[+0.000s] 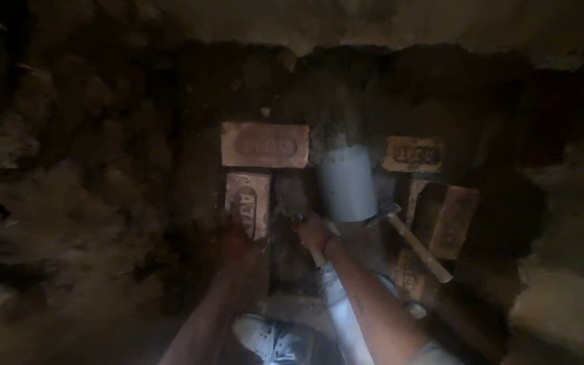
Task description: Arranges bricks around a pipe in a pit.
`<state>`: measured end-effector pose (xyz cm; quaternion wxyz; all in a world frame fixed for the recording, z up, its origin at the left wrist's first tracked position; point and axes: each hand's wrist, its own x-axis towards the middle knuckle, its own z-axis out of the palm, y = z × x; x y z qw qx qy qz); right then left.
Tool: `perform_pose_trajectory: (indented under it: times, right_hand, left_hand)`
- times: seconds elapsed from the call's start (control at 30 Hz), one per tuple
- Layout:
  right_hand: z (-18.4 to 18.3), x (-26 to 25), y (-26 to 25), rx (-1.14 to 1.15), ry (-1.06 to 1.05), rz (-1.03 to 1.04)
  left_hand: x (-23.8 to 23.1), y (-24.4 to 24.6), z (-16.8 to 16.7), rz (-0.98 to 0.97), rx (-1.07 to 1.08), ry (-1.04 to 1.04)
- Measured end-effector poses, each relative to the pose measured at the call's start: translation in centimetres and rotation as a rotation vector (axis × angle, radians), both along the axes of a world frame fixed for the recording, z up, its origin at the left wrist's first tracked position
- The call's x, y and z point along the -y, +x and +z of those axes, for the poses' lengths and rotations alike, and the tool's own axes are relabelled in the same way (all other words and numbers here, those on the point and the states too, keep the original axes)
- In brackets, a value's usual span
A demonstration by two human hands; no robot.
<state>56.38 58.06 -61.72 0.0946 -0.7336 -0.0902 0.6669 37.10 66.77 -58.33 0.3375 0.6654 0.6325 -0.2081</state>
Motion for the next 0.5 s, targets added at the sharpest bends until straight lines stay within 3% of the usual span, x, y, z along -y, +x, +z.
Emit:
perform_pose_trajectory:
  times: [0.13,0.27,0.5]
  right_hand:
    - [-0.6,0.9,-2.0,-0.064,-0.013,-0.109]
    - [-0.7,1.5,-2.9,-0.049,-0.002,-0.202]
    - [-0.2,0.4,-1.8,0.026,0.060,0.027]
  left_hand:
    - [-0.1,1.1,1.3,-0.031,-0.132,-0.043]
    - [0.4,1.3,1.3,-0.010,-0.130,-0.004]
    - [0.6,1.0,1.0,0.031,-0.106,0.011]
